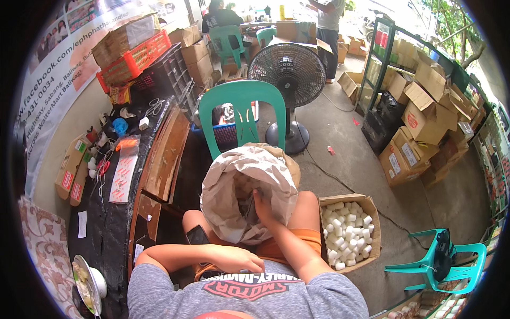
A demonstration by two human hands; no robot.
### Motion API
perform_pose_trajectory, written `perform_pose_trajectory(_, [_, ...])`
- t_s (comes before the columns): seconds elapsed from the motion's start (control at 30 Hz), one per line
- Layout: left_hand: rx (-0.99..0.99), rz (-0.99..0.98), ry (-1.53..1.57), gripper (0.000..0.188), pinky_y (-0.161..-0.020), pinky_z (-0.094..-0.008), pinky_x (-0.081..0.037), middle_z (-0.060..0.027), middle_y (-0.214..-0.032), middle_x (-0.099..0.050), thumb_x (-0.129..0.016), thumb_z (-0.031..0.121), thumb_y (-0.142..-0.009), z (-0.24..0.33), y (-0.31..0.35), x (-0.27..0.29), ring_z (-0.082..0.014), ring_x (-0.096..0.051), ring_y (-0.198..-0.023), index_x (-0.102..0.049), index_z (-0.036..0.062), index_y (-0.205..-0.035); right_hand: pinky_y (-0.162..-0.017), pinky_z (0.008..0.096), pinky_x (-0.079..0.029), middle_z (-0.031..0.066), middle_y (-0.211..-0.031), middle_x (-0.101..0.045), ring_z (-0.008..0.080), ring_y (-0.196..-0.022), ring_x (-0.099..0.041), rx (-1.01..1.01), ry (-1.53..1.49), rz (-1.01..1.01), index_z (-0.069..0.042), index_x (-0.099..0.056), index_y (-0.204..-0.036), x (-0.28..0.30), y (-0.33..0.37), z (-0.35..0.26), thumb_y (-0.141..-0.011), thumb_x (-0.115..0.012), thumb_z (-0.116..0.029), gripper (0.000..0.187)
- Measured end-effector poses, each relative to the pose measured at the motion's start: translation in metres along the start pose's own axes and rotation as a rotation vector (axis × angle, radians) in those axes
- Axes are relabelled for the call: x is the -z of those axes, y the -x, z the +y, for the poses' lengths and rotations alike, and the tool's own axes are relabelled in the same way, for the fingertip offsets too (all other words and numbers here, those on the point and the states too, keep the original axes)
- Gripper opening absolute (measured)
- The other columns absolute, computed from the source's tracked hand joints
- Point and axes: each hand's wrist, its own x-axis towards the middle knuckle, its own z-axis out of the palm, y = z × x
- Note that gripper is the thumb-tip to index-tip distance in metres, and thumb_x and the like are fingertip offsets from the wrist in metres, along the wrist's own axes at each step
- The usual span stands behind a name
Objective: The person sits on a chair and repeatedly reaches into a large open bag on their lap, pulling out small white items and placing them into a nearby cardboard box. The person continues this sorting action throughout the clip.
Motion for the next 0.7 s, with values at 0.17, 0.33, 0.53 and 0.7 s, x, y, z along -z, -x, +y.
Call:
perform_pose_trajectory(0.17, [-0.038,-0.083,-0.244,0.027,-0.078,-0.0382,-0.041,-0.0073,-0.101,-0.053,-0.053,0.014,-0.077,0.001,-0.018,-0.006,-0.0252,-0.052,-0.096,-0.054,0.0049,-0.103,-0.086,0.0302,-0.039,0.0134,-0.099,-0.061,0.0198,-0.094,-0.054,-0.106,-0.035,-0.070,0.005,-0.060,-0.103,0.003,0.002,0.000,-0.086,-0.048,-0.057,0.065])
perform_pose_trajectory(0.33, [-0.093,0.074,-0.413,0.026,-0.072,-0.0344,-0.038,-0.0008,-0.094,-0.054,-0.054,0.022,-0.073,-0.012,-0.021,-0.029,-0.0198,-0.051,-0.091,-0.056,0.0117,-0.097,-0.087,0.0354,-0.039,0.0224,-0.102,-0.059,0.0321,-0.100,-0.054,-0.035,0.018,-0.006,0.007,-0.059,-0.103,-0.002,-0.017,0.029,-0.083,-0.042,-0.065,0.076])
perform_pose_trajectory(0.53, [0.196,0.280,0.266,0.046,-0.090,-0.0354,-0.037,-0.0060,-0.109,-0.052,-0.058,0.035,-0.075,-0.017,-0.016,-0.043,-0.0226,-0.048,-0.103,-0.054,0.0120,-0.115,-0.085,0.0297,-0.039,0.0142,-0.098,-0.061,0.0206,-0.094,-0.054,-0.026,0.043,-0.054,0.005,-0.060,-0.103,0.004,0.002,-0.001,-0.085,-0.045,-0.059,0.069])
perform_pose_trajectory(0.7, [0.289,-0.012,0.503,0.066,-0.105,-0.0426,-0.018,-0.0131,-0.141,-0.028,-0.052,0.046,-0.078,-0.008,0.006,-0.035,-0.0301,-0.022,-0.130,-0.039,0.0125,-0.134,-0.084,0.0305,-0.039,0.0142,-0.096,-0.061,0.0208,-0.092,-0.054,-0.005,-0.038,-0.055,0.005,-0.060,-0.102,0.004,0.006,-0.007,-0.085,-0.045,-0.058,0.067])
